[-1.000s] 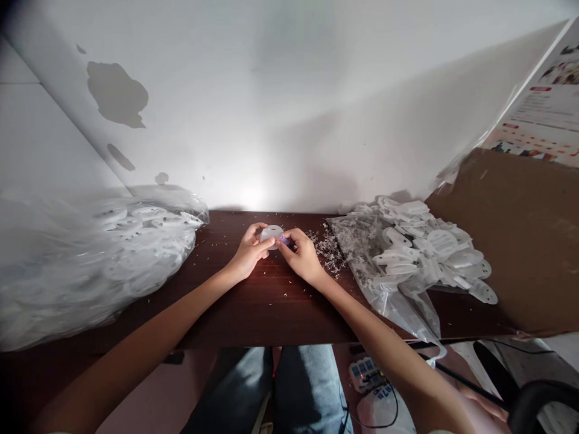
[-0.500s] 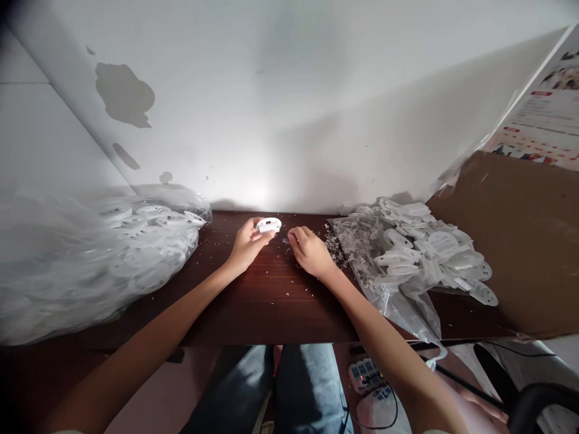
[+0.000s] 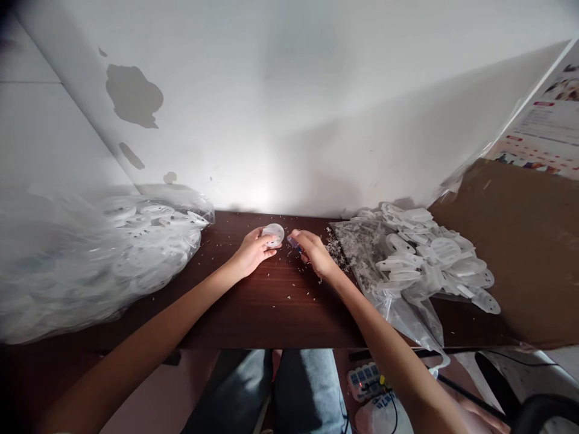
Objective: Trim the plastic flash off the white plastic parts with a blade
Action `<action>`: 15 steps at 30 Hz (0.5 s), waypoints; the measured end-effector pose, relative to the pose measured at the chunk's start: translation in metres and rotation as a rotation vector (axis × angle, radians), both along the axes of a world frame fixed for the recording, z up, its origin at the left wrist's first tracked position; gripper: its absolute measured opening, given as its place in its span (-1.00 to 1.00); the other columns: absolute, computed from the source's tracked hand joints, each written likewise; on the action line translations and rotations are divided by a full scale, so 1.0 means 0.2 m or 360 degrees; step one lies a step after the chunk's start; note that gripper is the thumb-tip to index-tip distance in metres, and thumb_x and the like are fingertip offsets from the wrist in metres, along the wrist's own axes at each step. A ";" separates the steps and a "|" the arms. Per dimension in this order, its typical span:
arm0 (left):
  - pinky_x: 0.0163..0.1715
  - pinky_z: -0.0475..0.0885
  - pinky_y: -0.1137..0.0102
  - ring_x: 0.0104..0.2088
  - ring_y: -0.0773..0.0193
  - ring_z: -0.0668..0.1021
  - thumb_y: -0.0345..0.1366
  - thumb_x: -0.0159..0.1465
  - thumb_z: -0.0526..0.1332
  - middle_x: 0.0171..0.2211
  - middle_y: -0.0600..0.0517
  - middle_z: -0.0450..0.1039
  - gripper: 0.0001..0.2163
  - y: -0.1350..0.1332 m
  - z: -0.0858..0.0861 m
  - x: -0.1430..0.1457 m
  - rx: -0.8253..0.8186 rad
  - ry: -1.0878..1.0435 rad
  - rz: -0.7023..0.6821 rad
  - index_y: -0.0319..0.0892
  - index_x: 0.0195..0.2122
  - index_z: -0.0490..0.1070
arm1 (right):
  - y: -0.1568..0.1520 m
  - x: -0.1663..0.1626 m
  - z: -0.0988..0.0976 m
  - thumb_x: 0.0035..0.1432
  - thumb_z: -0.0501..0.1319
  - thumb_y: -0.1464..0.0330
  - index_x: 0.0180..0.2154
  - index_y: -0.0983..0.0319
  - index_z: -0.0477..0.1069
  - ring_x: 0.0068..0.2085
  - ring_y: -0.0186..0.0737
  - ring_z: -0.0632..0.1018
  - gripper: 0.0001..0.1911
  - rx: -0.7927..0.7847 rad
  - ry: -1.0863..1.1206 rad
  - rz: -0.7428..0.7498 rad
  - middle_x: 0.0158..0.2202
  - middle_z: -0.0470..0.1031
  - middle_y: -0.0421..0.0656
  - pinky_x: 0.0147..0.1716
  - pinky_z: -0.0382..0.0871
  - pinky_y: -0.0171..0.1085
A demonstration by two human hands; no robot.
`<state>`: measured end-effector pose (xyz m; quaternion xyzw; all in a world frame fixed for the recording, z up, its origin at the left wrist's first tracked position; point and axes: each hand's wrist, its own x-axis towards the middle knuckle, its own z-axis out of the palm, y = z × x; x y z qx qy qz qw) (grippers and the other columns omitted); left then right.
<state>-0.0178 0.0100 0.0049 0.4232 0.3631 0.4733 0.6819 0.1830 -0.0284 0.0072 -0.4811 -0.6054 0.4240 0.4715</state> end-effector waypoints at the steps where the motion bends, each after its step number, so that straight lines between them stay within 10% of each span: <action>1: -0.23 0.51 0.34 -0.22 0.20 0.67 -0.25 0.10 0.48 -0.16 -0.08 0.62 -0.62 0.00 0.00 0.00 -0.0039 -0.0036 -0.0018 -0.17 -0.08 0.48 | 0.00 0.01 0.00 0.28 0.23 -0.13 -0.13 0.20 0.56 -0.46 -0.30 0.40 -0.47 -0.0003 -0.0003 0.0072 -0.26 0.54 -0.14 -0.58 0.17 -0.32; 15: -0.26 0.53 0.38 -0.24 0.21 0.70 -0.31 0.10 0.51 -0.09 -0.08 0.62 -0.54 -0.01 -0.01 0.01 0.0169 0.0240 0.0017 -0.13 0.01 0.43 | -0.03 -0.01 -0.02 0.49 0.13 0.23 -0.01 0.15 0.52 -0.15 -0.10 0.63 -0.77 0.0730 -0.1279 -0.0123 -0.10 0.65 -0.06 -0.17 0.41 -0.22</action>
